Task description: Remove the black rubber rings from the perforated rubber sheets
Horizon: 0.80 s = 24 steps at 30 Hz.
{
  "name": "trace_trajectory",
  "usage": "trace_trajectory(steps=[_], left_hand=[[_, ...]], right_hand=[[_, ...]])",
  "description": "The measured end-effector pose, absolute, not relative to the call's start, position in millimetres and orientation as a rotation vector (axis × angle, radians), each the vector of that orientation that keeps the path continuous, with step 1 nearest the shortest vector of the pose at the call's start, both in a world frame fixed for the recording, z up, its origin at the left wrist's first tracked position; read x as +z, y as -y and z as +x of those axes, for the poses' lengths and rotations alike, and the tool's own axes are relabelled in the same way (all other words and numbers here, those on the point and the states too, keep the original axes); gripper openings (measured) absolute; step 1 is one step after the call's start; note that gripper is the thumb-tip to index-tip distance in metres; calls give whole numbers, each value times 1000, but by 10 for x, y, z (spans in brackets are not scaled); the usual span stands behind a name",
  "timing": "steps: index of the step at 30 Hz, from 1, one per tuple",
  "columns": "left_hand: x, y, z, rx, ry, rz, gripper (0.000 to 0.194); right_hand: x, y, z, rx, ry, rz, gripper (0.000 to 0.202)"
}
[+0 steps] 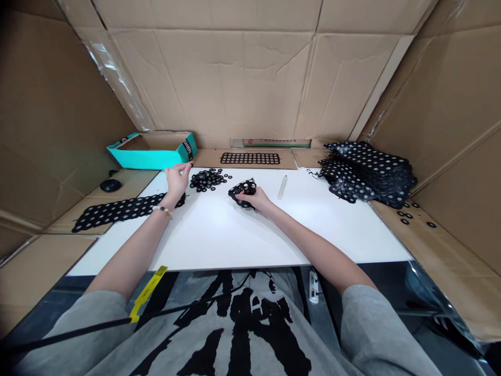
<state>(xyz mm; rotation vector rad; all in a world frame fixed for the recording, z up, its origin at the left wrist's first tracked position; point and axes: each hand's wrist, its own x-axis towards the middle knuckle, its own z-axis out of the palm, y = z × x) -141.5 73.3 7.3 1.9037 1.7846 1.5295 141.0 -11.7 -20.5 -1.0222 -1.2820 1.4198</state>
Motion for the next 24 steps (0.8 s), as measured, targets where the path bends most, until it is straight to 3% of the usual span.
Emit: trace_trajectory(steps=[7,24], left_hand=[[-80,-707,-1354,1131,-2002,1992,32],[-12,-706,-1405,1227,-1877,2172,21]], right_hand=[[-210,103,1413,1426,1262,-1018,34],[-282,63,1416,1438,1272,-978,35]])
